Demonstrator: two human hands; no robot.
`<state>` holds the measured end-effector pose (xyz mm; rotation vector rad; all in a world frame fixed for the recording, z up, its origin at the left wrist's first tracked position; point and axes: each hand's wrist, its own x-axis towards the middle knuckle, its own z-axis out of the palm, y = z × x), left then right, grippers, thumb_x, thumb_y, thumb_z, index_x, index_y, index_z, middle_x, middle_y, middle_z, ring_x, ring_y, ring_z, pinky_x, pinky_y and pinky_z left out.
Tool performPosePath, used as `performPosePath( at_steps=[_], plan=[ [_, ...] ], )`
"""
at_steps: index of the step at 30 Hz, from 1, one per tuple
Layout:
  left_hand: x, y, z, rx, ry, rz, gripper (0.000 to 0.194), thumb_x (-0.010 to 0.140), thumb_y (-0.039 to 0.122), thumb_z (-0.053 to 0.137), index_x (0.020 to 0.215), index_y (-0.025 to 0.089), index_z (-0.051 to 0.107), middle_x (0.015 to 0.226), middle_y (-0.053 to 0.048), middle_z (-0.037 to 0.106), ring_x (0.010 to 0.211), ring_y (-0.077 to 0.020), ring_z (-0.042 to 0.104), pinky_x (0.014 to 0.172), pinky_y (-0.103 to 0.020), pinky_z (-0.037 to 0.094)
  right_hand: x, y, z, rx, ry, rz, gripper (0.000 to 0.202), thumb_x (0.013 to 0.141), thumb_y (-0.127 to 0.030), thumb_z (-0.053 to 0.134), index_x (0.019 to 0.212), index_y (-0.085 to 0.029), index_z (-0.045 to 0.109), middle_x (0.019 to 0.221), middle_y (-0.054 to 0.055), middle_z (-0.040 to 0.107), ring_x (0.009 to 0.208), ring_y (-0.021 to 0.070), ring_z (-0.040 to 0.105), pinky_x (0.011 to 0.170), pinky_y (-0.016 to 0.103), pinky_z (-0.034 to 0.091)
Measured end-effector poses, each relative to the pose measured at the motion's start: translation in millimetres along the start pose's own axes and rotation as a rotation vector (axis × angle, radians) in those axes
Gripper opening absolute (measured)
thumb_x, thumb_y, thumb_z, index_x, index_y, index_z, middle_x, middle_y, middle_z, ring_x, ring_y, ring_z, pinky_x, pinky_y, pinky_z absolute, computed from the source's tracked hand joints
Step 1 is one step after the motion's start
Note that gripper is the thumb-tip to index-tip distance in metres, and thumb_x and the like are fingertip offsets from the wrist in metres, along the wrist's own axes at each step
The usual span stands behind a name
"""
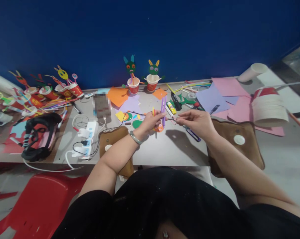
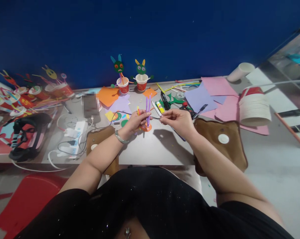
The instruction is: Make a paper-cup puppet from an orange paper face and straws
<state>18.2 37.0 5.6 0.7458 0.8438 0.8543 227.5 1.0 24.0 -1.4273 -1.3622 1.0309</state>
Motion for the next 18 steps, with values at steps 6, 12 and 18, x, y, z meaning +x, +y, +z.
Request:
performPosePath(
  at_steps=[6,12,18],
  plan=[
    [2.9,-0.6,-2.4,0.006,-0.025,-0.014,0.035,0.094,0.028,0.086,0.075,0.015,0.06,0.062,0.005,0.066,0.041,0.0016,0.035,0.045,-0.017,0.028,-3.8,0.4,3.1,-0.032,-0.016,0.001,0.05,0.063,-0.063,0.106,0.081,-0.024,0.08,0.064,0.002,0.074,0.055,0.0181,0.07,0.056,0.032,0.063],
    [4.9,0.2,-3.1,-0.034,-0.002,-0.003,0.036,0.095,0.025,0.085,0.077,0.016,0.055,0.067,0.002,0.072,0.041,0.0021,0.036,0.044,-0.016,0.025,-2.7,13.9,3.6,0.02,-0.023,-0.015,0.044,0.073,-0.055,0.102,0.098,-0.023,0.087,0.087,0.006,0.084,0.079,0.0246,0.083,0.083,0.04,0.074],
    [4.7,3.2,-1.1,-0.038,0.008,-0.011,0.032,0.103,0.02,0.073,0.074,0.015,0.06,0.052,0.009,0.054,0.038,0.0,0.032,0.043,-0.016,0.024,-6.1,20.2,13.9,0.089,0.033,-0.078,0.047,0.076,-0.054,0.1,0.104,-0.02,0.085,0.083,0.006,0.083,0.072,0.024,0.083,0.078,0.04,0.075]
  ],
)
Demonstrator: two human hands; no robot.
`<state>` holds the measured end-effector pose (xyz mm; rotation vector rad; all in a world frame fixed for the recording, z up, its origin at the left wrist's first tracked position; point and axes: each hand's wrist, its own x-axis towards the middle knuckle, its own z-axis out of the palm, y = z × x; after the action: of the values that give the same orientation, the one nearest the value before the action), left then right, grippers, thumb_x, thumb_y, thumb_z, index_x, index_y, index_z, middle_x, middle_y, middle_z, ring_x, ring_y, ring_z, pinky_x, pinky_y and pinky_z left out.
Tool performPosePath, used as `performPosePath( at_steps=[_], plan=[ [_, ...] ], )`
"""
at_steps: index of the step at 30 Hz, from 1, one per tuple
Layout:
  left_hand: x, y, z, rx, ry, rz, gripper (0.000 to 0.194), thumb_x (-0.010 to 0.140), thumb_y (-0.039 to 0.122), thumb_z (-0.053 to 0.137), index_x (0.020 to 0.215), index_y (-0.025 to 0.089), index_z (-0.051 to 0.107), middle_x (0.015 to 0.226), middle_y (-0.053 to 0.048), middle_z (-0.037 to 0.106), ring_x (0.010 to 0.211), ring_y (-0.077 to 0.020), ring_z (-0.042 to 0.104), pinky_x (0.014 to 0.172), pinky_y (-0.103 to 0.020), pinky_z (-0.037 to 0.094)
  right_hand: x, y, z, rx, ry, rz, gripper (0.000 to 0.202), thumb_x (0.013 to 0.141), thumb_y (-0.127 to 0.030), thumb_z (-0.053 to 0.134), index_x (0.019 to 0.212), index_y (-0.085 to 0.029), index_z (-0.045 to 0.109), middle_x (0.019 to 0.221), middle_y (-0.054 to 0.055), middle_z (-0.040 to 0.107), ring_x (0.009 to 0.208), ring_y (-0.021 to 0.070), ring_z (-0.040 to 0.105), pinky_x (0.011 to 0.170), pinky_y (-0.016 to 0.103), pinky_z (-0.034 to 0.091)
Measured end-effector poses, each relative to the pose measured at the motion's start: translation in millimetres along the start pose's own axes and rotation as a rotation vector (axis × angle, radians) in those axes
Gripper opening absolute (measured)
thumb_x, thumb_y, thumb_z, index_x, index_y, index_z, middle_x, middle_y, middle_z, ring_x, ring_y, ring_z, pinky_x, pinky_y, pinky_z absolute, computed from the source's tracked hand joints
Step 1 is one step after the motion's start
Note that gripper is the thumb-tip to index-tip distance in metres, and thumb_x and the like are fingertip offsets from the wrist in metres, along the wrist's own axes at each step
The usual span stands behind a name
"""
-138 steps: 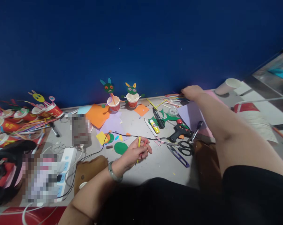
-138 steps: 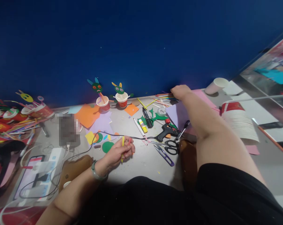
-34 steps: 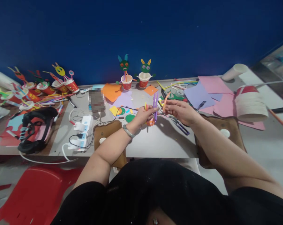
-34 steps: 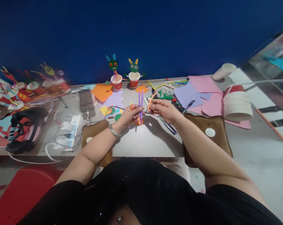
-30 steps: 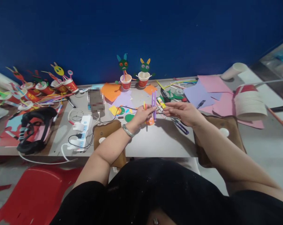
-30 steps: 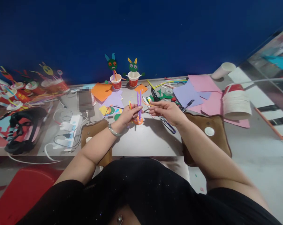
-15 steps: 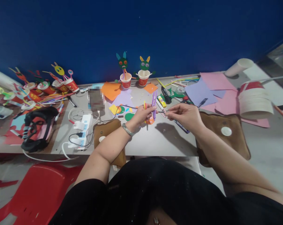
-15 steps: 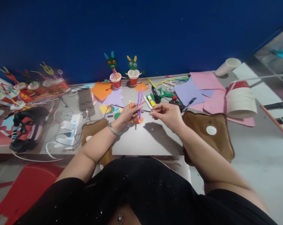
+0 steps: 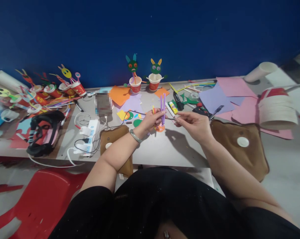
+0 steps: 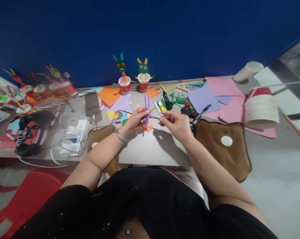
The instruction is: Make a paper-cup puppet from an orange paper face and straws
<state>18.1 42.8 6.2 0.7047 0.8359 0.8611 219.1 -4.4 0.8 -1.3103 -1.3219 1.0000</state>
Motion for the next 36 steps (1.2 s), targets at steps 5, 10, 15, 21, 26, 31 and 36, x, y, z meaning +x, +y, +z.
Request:
performPosePath(
  at_steps=[5,10,15,21,26,31,36],
  plan=[
    [-0.4,2.0,0.9,-0.017,0.028,0.007,0.029,0.101,0.015,0.069,0.074,0.014,0.061,0.057,0.005,0.061,0.039,0.0003,0.033,0.043,-0.016,0.02,-3.3,2.1,6.5,0.055,0.007,-0.027,0.041,0.077,-0.046,0.099,0.103,-0.019,0.084,0.084,0.005,0.084,0.069,0.0215,0.082,0.074,0.037,0.075],
    [-2.2,5.1,2.6,-0.061,0.051,0.005,0.022,0.096,0.015,0.075,0.078,0.015,0.062,0.064,0.003,0.069,0.04,0.0004,0.034,0.043,-0.016,0.02,-4.6,6.5,9.0,0.087,0.075,-0.093,0.031,0.08,-0.034,0.092,0.107,-0.02,0.086,0.094,0.006,0.087,0.068,0.0191,0.081,0.068,0.035,0.073],
    [-1.1,8.4,4.4,-0.118,0.093,0.02,0.022,0.101,0.009,0.063,0.08,0.013,0.065,0.064,0.002,0.068,0.039,0.0,0.035,0.043,-0.015,0.023,-4.2,13.8,10.3,0.078,0.096,-0.087,0.027,0.081,-0.033,0.091,0.106,-0.022,0.088,0.097,0.008,0.088,0.079,0.0232,0.085,0.077,0.037,0.075],
    [-2.5,8.7,4.0,-0.143,0.075,0.015,0.019,0.1,0.01,0.066,0.082,0.015,0.065,0.064,0.003,0.067,0.04,-0.0002,0.035,0.043,-0.014,0.023,-8.0,11.0,15.5,0.127,0.096,-0.096,0.028,0.077,-0.035,0.097,0.099,-0.021,0.086,0.092,0.008,0.087,0.09,0.0264,0.087,0.09,0.042,0.075],
    [-5.7,11.2,5.4,-0.134,0.07,0.003,0.024,0.104,0.008,0.058,0.081,0.015,0.063,0.064,0.002,0.067,0.04,-0.001,0.034,0.042,-0.014,0.023,-12.7,3.1,19.5,0.114,0.105,-0.106,0.031,0.074,-0.038,0.102,0.094,-0.021,0.085,0.085,0.007,0.085,0.082,0.026,0.086,0.082,0.04,0.076],
    [-4.2,8.9,3.6,-0.131,0.053,0.015,0.021,0.104,0.013,0.063,0.082,0.016,0.064,0.067,0.002,0.068,0.041,-0.001,0.033,0.043,-0.015,0.023,-17.3,-3.2,23.0,0.099,0.098,-0.125,0.031,0.074,-0.042,0.102,0.089,-0.022,0.084,0.08,0.005,0.083,0.074,0.0245,0.083,0.075,0.039,0.075],
    [-0.5,3.4,-0.8,-0.153,0.049,0.011,0.019,0.104,0.018,0.067,0.085,0.016,0.065,0.068,0.003,0.068,0.041,-0.0012,0.034,0.044,-0.016,0.023,-14.2,-5.5,25.4,0.102,0.087,-0.145,0.031,0.074,-0.045,0.101,0.081,-0.022,0.081,0.069,0.002,0.077,0.055,0.0179,0.072,0.057,0.031,0.065]
  ],
)
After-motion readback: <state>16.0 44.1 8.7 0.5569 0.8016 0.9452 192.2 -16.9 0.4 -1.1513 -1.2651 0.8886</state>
